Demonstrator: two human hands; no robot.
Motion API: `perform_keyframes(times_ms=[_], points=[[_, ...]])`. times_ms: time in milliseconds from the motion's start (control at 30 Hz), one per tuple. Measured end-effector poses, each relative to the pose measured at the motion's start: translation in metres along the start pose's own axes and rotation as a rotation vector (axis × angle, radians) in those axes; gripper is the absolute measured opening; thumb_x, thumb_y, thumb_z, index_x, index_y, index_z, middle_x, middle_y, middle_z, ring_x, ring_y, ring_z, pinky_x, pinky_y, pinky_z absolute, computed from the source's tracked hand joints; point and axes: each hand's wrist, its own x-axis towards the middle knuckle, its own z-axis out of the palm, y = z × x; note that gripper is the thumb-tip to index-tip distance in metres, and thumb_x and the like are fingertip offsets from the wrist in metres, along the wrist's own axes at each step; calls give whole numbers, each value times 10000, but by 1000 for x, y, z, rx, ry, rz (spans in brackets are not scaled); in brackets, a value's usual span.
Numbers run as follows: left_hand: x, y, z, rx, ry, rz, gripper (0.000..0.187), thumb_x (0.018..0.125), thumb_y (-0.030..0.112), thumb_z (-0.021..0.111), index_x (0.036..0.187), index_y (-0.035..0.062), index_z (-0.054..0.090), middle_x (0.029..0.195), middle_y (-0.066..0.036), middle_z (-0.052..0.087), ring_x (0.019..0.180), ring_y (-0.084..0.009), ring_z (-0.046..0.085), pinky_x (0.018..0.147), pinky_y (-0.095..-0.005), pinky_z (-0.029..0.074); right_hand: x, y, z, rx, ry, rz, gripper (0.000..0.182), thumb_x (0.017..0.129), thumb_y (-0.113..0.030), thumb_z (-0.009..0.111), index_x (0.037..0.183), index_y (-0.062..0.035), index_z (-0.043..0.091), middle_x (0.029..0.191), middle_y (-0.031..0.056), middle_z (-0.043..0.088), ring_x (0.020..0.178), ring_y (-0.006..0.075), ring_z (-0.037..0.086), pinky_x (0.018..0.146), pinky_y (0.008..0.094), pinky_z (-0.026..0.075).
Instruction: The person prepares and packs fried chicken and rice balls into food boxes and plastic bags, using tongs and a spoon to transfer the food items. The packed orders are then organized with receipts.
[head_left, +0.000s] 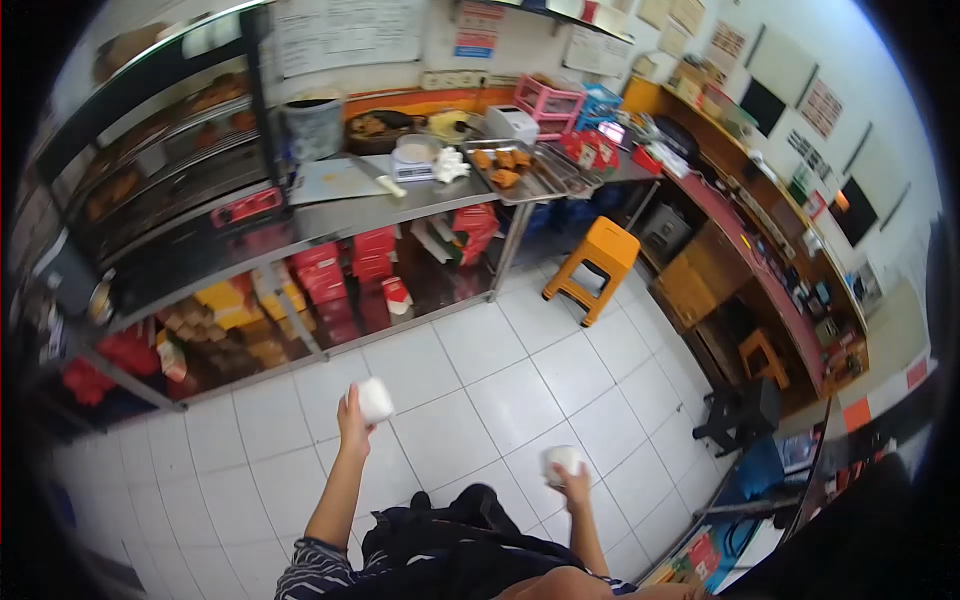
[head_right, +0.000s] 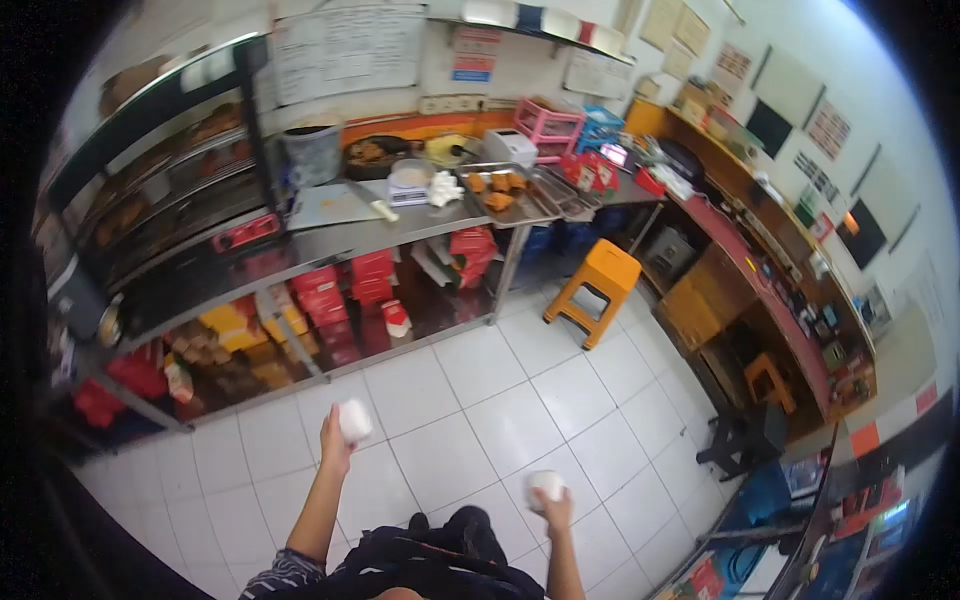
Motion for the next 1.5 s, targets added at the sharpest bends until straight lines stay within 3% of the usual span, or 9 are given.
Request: perform_keyframes(times_ms=[200, 433, 533, 733, 967, 1133, 1233, 1367, 1500], points=[[125, 36, 205, -160, -298, -48, 419, 803, 509, 476, 1027, 155, 471, 823, 4, 567, 656, -98, 521, 465, -239, 324, 86, -12, -89, 314, 626, 132, 512, 632, -91, 683, 1083, -14, 453, 915, 165, 558, 706, 278, 592, 520, 383, 511], [232, 29, 340, -242, -231, -284, 448, 765, 563, 492, 1030, 204, 527, 886, 61, 589, 756, -67, 524, 465, -219, 279, 314, -104, 17, 661, 246, 286, 419, 743, -113, 589, 1121, -22, 431, 983, 158, 557, 788, 281, 584, 587, 382, 494], [290, 59, 369, -275, -52, 152, 421, 776, 526, 501, 1011, 177, 517, 827, 24, 593, 676, -99, 566, 434, -234, 332, 424, -191, 94, 283, 53, 262, 482, 722, -213, 654, 1102, -2, 447, 960, 142, 564, 752, 259, 601, 611, 350, 507], [374, 120, 437, -243, 208, 217, 439, 725, 269, 470, 1146, 154, 422, 1063, -20, 509, 917, -172, 519, 561, -247, 377, 599, -385, 203, 195, -26, -65, 536, 705, -282, 692, 1105, -40, 430, 933, 99, 565, 734, 197, 594, 589, 293, 480], [469, 183, 702, 192, -237, 769, 589, 736, -27, 581, 1241, 18, 281, 1121, -123, 465, 1016, -201, 486, 862, -309, 408, 794, -508, 179, 287, 165, -151, 523, 691, -274, 713, 1072, -71, 418, 917, 70, 559, 748, 161, 572, 512, 263, 443], [498, 214, 959, 571, -563, 990, 598, 684, 71, 672, 1185, 38, 348, 1031, -136, 533, 961, -233, 531, 813, -323, 423, 961, -622, 133, 215, 425, -394, 554, 662, -293, 736, 1043, -63, 407, 868, 70, 542, 667, 154, 533, 504, 256, 435], [527, 200, 1099, 929, -496, 1226, 551, 702, 222, 653, 1148, 71, 365, 954, -144, 578, 901, -290, 552, 889, -502, 232, 1114, -660, 124, -243, 514, -835, 570, 616, -289, 762, 1009, -46, 428, 860, 90, 560, 718, 190, 556, 578, 284, 453], [588, 148, 1246, 1655, -347, 814, 353, 738, 132, 545, 1038, -19, 438, 825, -155, 624, 810, -270, 609, 909, -536, 234, 1207, -705, 170, -771, 26, -698, 595, 564, -268, 768, 1025, -73, 445, 850, 181, 598, 805, 296, 591, 697, 369, 462], [669, 73, 1300, 2043, -525, 72, 296, 720, 188, 568, 999, 104, 620, 1079, -106, 579, 1021, -272, 533, 916, -546, 259, 1295, -676, 205, -1057, -358, -530, 688, 558, -309, 754, 1103, -64, 413, 958, 195, 585, 902, 359, 557, 772, 383, 451]])
